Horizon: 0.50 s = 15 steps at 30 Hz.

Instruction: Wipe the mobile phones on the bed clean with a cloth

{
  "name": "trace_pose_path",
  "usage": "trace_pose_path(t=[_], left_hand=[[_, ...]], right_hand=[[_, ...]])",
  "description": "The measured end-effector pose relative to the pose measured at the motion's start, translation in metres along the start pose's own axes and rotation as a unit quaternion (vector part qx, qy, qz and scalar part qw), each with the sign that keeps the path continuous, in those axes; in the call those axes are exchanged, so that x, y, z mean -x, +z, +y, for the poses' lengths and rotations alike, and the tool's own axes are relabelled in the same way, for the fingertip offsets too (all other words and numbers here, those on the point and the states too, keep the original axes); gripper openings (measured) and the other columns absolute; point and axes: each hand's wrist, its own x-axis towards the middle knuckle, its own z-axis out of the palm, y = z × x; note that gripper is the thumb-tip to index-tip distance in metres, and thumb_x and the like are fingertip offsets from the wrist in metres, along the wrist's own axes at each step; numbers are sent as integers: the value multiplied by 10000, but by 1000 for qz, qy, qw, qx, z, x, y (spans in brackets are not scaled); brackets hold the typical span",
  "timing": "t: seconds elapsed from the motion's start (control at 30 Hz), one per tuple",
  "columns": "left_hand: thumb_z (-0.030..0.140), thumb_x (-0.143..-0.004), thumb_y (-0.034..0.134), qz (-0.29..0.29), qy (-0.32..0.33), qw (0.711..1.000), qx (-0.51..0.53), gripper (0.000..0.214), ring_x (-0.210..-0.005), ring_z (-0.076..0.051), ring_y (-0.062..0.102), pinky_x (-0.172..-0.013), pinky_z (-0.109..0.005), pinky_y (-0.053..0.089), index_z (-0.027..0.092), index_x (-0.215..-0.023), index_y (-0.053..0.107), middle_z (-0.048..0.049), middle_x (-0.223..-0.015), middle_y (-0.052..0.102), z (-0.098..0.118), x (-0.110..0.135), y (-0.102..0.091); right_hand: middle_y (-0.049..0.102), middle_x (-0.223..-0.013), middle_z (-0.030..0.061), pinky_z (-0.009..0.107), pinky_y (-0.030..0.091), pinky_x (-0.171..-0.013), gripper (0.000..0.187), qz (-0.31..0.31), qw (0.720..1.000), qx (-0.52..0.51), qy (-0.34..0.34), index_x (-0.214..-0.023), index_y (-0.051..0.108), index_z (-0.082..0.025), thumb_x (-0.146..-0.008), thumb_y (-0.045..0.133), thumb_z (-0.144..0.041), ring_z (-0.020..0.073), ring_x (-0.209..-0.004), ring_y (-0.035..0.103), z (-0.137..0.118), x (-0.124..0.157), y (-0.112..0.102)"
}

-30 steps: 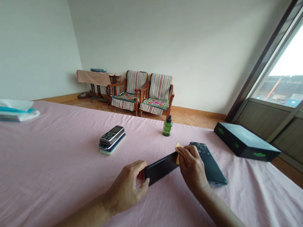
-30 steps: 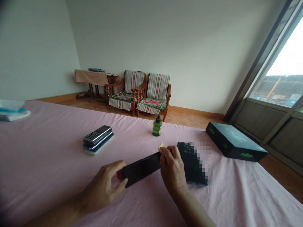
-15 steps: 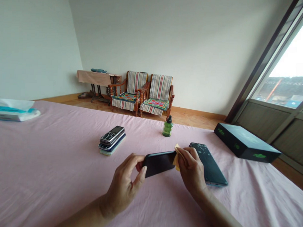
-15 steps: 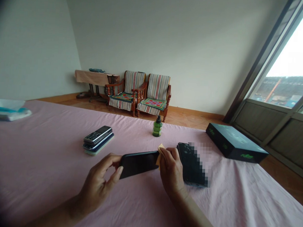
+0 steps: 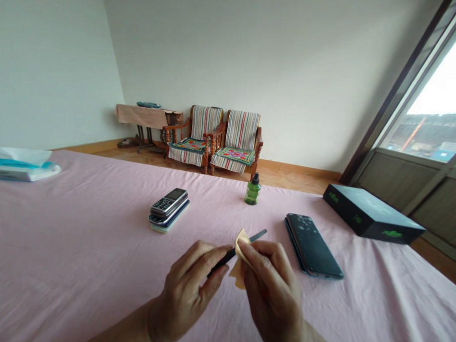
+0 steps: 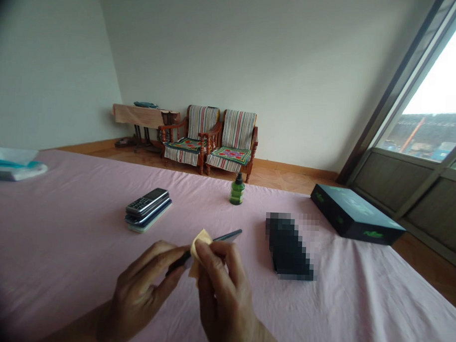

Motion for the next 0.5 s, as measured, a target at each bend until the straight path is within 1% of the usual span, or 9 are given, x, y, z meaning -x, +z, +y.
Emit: trace_pose_path(t=[0.07,0.13,0.23,0.27,0.33,0.4,0.5], left_hand=[[72,-910,530,-1,-6,1000,16,255,-861,-156,630,-773,-230,530,198,-1129,570,-53,-922,632,1,0,1],[75,-909,528,1,-12,1000,24,207,-851,-158,637,-765,-232,536,195,-1068,582,-53,-904,638,1,-1,2],[96,-908,523,31,-25,999,19,204,-783,-140,647,-712,-214,547,196,-1084,547,-37,-873,650,1,-1,3],[100,-903,529,41,-32,999,16,214,-756,-129,647,-692,-202,547,199,-1093,534,-27,-865,652,0,0,4],[102,-894,543,44,-47,998,13,217,-720,-113,646,-667,-187,548,204,-1086,532,-10,-858,654,-1,1,6],[110,-886,561,40,-61,997,10,197,-696,-107,644,-652,-186,551,208,-1056,550,0,-849,652,-2,2,8],[119,-876,574,58,-82,995,5,196,-659,-99,643,-624,-182,558,212,-1047,553,12,-832,645,-7,4,12]], right_hand=[[558,-1000,93,256,557,-678,501,-22,999,21,-31,-1343,502,-247,-898,445,-25,164,-857,607,-4,2,-2],[585,-1031,104,280,565,-729,533,-65,994,50,-69,-1379,468,-241,-893,460,-21,188,-923,608,-5,3,-5],[602,-1127,130,334,555,-831,571,-134,981,74,-123,-1433,388,-199,-894,487,-41,225,-1033,585,-2,2,-9],[596,-1151,136,343,548,-851,581,-143,978,75,-131,-1443,367,-187,-894,490,-43,228,-1053,575,-1,2,-9],[581,-1171,138,351,537,-875,593,-141,979,75,-126,-1449,352,-186,-893,489,-31,227,-1082,556,0,0,-10],[568,-1167,133,350,532,-882,584,-122,984,71,-106,-1438,371,-199,-894,483,-20,221,-1096,547,3,-1,-9],[564,-1096,109,311,550,-824,486,-73,995,60,-41,-1360,479,-220,-912,452,-32,188,-1005,589,9,-3,-6]])
